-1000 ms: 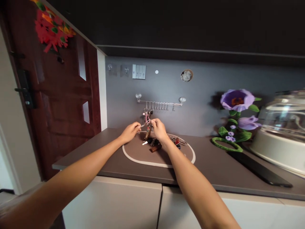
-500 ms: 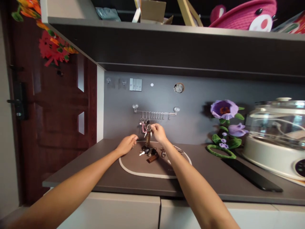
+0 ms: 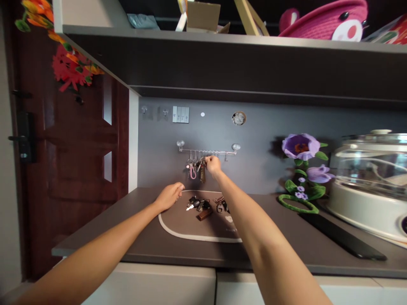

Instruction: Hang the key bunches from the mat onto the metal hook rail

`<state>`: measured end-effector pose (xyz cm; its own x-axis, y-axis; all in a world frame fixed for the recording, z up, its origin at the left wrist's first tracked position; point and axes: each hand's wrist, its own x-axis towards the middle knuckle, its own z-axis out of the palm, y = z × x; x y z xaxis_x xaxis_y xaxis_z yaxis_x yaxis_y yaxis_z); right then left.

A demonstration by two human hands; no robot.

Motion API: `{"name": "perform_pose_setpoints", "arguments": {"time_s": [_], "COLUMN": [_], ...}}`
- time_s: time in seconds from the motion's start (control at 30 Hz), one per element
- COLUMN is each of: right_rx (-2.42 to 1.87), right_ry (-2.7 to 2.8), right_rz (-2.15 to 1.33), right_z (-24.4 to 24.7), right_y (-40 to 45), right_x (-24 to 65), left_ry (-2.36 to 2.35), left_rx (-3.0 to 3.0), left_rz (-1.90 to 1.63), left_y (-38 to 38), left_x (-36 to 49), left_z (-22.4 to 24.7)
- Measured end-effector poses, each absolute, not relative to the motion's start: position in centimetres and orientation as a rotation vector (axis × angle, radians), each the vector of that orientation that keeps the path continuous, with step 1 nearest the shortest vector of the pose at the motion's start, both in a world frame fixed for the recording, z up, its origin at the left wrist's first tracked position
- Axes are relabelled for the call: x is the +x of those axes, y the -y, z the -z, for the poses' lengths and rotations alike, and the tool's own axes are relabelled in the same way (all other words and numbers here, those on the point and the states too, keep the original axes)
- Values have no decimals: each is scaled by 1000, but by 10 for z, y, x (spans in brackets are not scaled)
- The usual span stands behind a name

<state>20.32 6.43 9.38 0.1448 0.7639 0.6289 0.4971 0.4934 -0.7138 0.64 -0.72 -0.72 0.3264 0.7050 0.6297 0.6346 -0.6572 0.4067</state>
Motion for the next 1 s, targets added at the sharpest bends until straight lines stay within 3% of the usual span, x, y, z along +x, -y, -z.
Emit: {"name": "perform_pose_setpoints", "arguments": {"time_s": [0.37,1.0], "right_rx": [-1356,-1220], "right_ry": [1337,1208], "right_rz": [-185,-460], "right_z": [-96,-89], "right_y": [-75,-79], "right_x": [187,179], "left_ry": [-1311,-1289], "left_rx": [2516,2537], "left_rz": [-1193,-1205], "left_y": [6,7], "left_x": [7,6], "left_z": [7,6]}}
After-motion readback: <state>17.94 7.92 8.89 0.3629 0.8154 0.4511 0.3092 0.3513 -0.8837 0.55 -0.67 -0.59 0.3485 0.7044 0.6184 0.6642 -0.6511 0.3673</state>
